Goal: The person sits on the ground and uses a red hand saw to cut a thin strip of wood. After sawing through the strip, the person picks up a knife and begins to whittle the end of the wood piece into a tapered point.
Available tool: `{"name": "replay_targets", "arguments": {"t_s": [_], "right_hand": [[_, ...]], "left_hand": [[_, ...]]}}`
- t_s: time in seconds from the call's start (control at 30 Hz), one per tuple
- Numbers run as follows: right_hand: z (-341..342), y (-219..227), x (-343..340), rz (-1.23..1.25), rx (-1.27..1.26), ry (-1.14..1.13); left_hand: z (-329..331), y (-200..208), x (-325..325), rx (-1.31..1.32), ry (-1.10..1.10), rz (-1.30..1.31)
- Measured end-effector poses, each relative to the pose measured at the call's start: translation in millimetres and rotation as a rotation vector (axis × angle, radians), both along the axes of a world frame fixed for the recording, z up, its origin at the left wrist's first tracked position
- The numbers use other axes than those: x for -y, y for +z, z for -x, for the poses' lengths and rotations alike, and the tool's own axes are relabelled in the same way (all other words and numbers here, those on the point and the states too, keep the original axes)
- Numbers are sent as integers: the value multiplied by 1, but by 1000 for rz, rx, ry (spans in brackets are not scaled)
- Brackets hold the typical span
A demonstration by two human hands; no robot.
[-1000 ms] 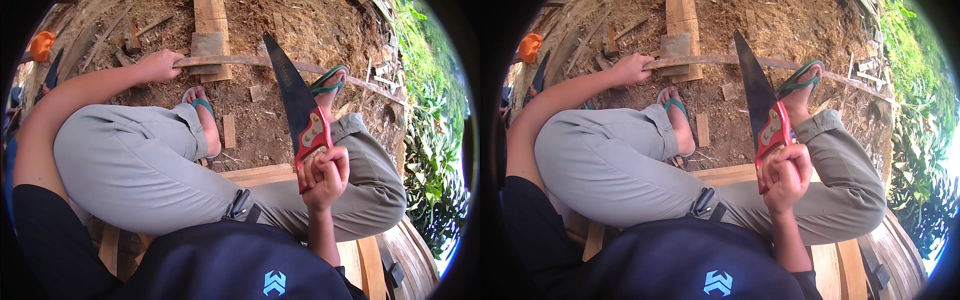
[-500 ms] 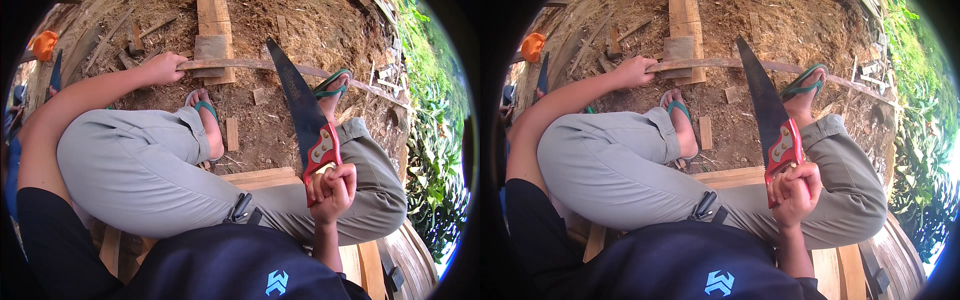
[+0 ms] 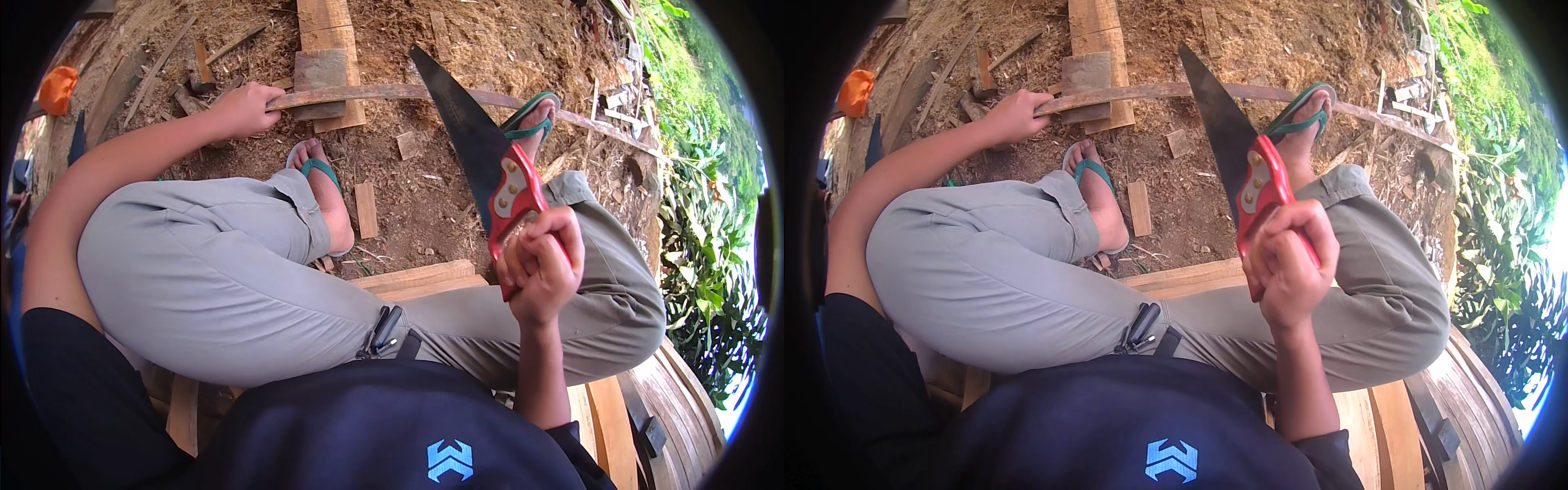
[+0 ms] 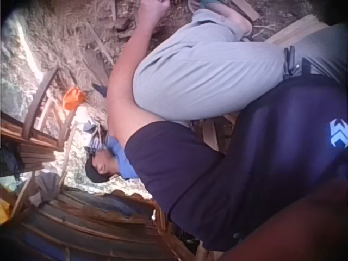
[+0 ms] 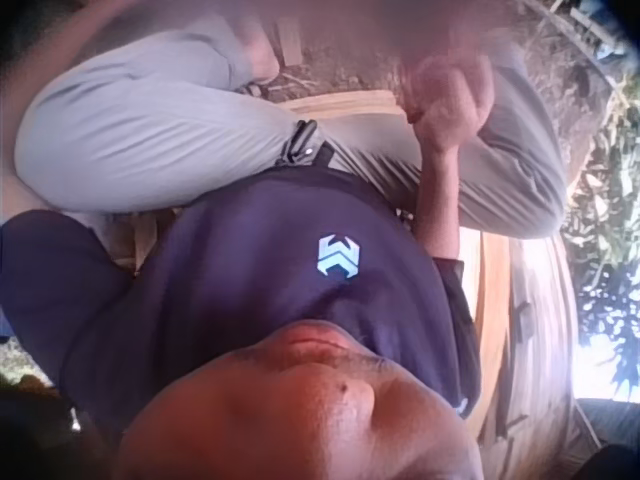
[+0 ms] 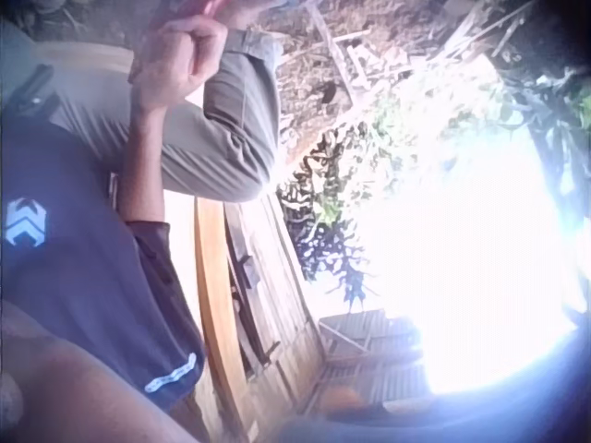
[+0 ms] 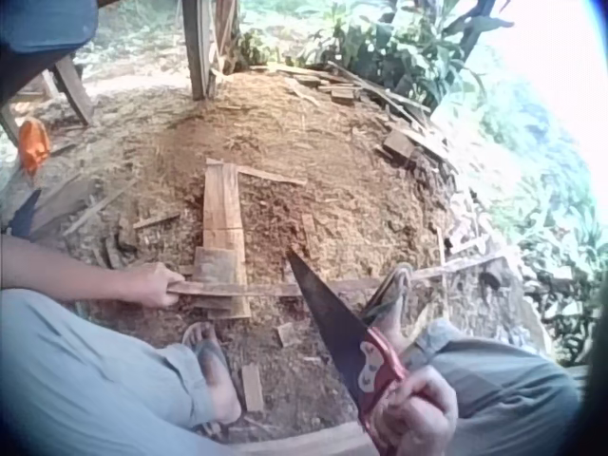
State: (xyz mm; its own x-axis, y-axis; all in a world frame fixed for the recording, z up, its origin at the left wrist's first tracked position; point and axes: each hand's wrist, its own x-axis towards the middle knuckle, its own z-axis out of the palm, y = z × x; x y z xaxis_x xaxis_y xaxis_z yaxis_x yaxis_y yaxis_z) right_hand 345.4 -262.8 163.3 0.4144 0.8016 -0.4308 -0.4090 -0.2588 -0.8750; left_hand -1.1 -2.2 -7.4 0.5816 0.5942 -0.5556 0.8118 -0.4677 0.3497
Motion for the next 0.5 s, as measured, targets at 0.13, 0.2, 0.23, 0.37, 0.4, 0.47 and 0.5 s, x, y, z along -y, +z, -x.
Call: {"name": "replay_targets", "arguments": {"t_s": [0.13,0.2,0.23,0.37,0.4,0.47,0.5], "right_hand": [[6,-1,2,10,97,96],[4,21,7,-9,149,149],[1,31,10,14,175,179],[3,44,-15,54,186,259],[4,44,-14,64,175,240],[7,41,-10,78,155,202],[6,41,-4,75,193,198]], "left_hand": [[-3,7,-3,-55,-23,67],[-3,9,-6,-45,-25,36],[-7,6,-5,-39,-37,34],[-1,5,-1,24,-10,5],[2,2,0,15,-24,6],[3,1,-2,-6,-32,26],[4,0,-3,-18,-35,36]]}}
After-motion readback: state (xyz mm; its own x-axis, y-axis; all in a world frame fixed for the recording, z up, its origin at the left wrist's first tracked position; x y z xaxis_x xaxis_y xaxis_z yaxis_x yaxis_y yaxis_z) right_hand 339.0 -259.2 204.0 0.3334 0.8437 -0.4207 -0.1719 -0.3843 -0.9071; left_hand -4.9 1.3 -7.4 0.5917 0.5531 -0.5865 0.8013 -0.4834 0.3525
